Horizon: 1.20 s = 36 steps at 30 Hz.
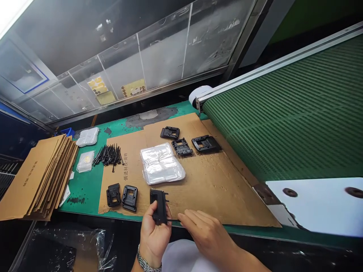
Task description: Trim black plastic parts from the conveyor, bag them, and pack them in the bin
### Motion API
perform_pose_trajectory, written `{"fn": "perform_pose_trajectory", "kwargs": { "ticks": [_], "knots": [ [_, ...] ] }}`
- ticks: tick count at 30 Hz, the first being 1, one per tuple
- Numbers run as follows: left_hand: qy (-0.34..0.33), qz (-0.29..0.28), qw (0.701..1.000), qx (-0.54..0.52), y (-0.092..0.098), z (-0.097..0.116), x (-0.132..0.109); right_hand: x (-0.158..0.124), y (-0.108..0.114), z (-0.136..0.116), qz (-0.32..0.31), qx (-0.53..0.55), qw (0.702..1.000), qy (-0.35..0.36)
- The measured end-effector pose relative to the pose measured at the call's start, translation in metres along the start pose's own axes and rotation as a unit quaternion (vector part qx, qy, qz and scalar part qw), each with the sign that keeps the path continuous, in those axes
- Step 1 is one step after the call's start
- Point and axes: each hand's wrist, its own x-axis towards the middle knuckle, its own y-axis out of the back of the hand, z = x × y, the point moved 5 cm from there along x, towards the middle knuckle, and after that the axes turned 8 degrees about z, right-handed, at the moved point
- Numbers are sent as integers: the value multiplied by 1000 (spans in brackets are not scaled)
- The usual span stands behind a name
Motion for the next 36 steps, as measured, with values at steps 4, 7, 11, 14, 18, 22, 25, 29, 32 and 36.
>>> {"fn": "perform_pose_trajectory", "kwargs": {
  "ticks": [4,7,11,14,18,22,25,29,32,36],
  "knots": [
    [-6,-2,1000,6,-2,3,-1,1,2,-1,2,-35,999,-12],
    [-3,-5,1000,6,-5,3,-2,3,2,-3,9,-32,999,-1],
    [12,-16,1000,19,-6,0,-3,5,3,-4,10,-25,1000,12],
    [13,-19,999,39,-3,-2,-3,8,5,-1,10,-20,1000,9],
    [9,-15,998,52,5,-8,-4,13,7,18,17,-32,999,-33],
    [46,-21,987,154,12,-17,-3,12,4,40,6,-9,995,-95],
    [-25,-78,970,231,9,-9,0,12,11,42,5,31,994,-109],
    [-68,-181,942,274,1,0,-1,17,24,20,-26,56,998,-16],
    [-76,-209,933,284,-1,1,-4,17,24,9,-33,58,997,35],
    [-92,-239,921,292,-4,-2,-10,13,15,5,-22,66,996,56]
  ]
}}
